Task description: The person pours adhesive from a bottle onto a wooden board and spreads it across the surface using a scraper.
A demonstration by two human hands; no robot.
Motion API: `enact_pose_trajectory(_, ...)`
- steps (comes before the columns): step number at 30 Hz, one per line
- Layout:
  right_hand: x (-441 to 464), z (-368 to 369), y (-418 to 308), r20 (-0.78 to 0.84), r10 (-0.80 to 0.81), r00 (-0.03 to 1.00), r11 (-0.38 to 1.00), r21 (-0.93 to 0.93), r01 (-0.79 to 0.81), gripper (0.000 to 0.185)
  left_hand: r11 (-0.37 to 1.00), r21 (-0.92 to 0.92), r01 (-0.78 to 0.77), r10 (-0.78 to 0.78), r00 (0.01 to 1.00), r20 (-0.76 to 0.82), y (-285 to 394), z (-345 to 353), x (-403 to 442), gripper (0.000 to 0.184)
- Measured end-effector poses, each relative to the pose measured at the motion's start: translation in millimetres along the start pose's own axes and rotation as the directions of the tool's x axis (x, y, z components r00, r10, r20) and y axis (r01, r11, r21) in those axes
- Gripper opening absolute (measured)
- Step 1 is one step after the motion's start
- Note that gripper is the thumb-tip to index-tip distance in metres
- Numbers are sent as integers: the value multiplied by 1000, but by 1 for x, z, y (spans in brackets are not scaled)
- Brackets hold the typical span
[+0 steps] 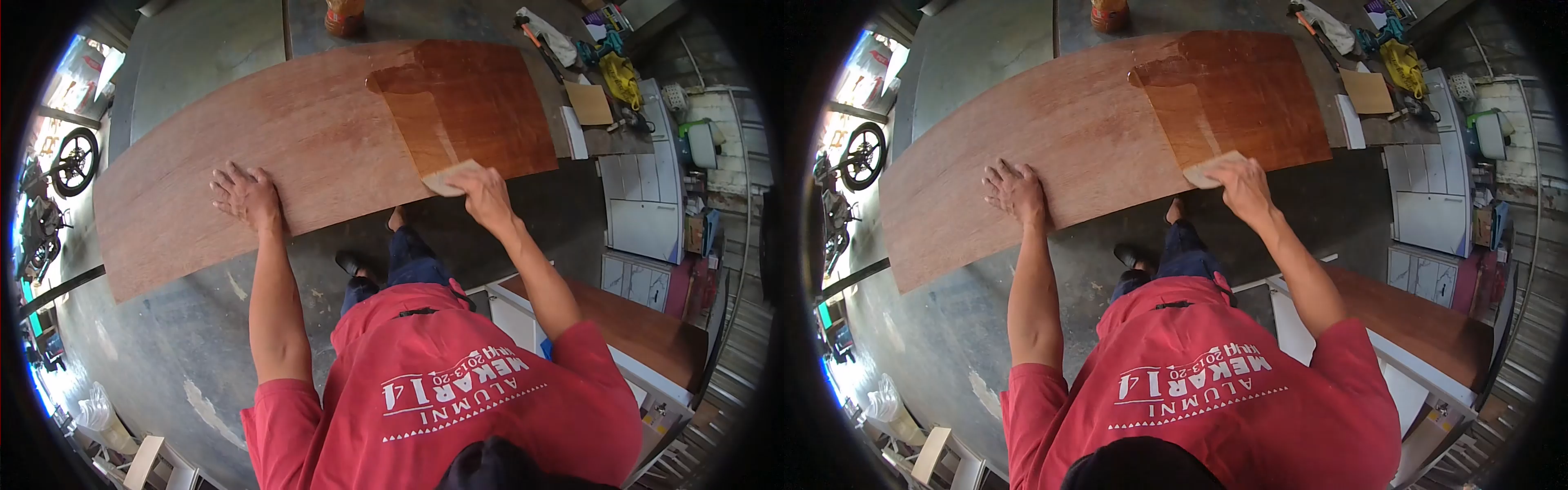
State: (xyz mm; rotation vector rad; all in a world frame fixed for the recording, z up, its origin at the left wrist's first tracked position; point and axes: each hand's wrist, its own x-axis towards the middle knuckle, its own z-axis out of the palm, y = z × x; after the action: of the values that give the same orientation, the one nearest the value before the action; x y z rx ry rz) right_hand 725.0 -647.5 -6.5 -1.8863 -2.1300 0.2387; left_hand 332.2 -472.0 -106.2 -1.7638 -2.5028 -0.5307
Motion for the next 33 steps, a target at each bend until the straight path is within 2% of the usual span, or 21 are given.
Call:
enact_pose_trajectory(2,-21,-13,-8,30,23,999,1000,-13,-22,30,1000,-6,-1,1,1000,-4,0,-2,1,61)
enact_pose_trajectory(4,-26,-27,-11,264,137,955,977,121,-174,30,1000,-12,8,-8,1000,10,0,-2,0,61)
enact_pose_trajectory(5,-21,-31,-10,257,131,957,979,117,-166,30,1000,-18,12,-12,1000,2,1,-3,1,61)
enact_pose_trajectory(7,-3,-39,-6,69,259,963,841,474,-260,31,1000,-11,17,-17,1000,9,2,-4,0,61)
enact_pose_trajectory(8,16,-54,-9,49,305,951,877,374,-301,32,1000,-12,27,-27,1000,1,1,-4,0,61)
enact_pose_trajectory(12,98,-48,29,-57,280,958,896,374,-239,32,999,12,31,-31,999,15,6,-7,0,59)
enact_pose_trajectory(14,143,-39,41,-136,233,963,958,199,-204,33,999,28,39,-39,999,11,9,-9,3,59)
enact_pose_trajectory(15,166,-28,55,-138,224,965,959,207,-192,33,999,28,38,-39,999,19,9,-10,3,59)
enact_pose_trajectory(17,206,-1,81,-252,79,964,995,81,-60,31,998,41,39,-41,999,28,9,-9,1,59)
enact_pose_trajectory(18,223,9,87,-261,48,964,999,-11,-53,32,999,32,37,-38,999,23,9,-8,1,59)
enact_pose_trajectory(20,250,26,97,-285,5,959,999,-31,-14,33,999,31,31,-31,999,21,10,-6,3,59)
enact_pose_trajectory(22,264,40,103,-300,-41,953,998,-57,25,33,999,16,34,-35,999,16,9,-4,2,58)
enact_pose_trajectory(24,270,53,105,-322,-213,922,975,-134,179,33,999,15,36,-36,999,24,8,-4,1,59)
enact_pose_trajectory(31,278,58,100,-295,-157,943,985,-119,127,34,1000,-6,22,-22,999,29,8,-5,2,59)
enact_pose_trajectory(33,277,67,100,-307,-192,932,975,-170,145,33,1000,5,23,-23,999,37,9,-5,3,59)
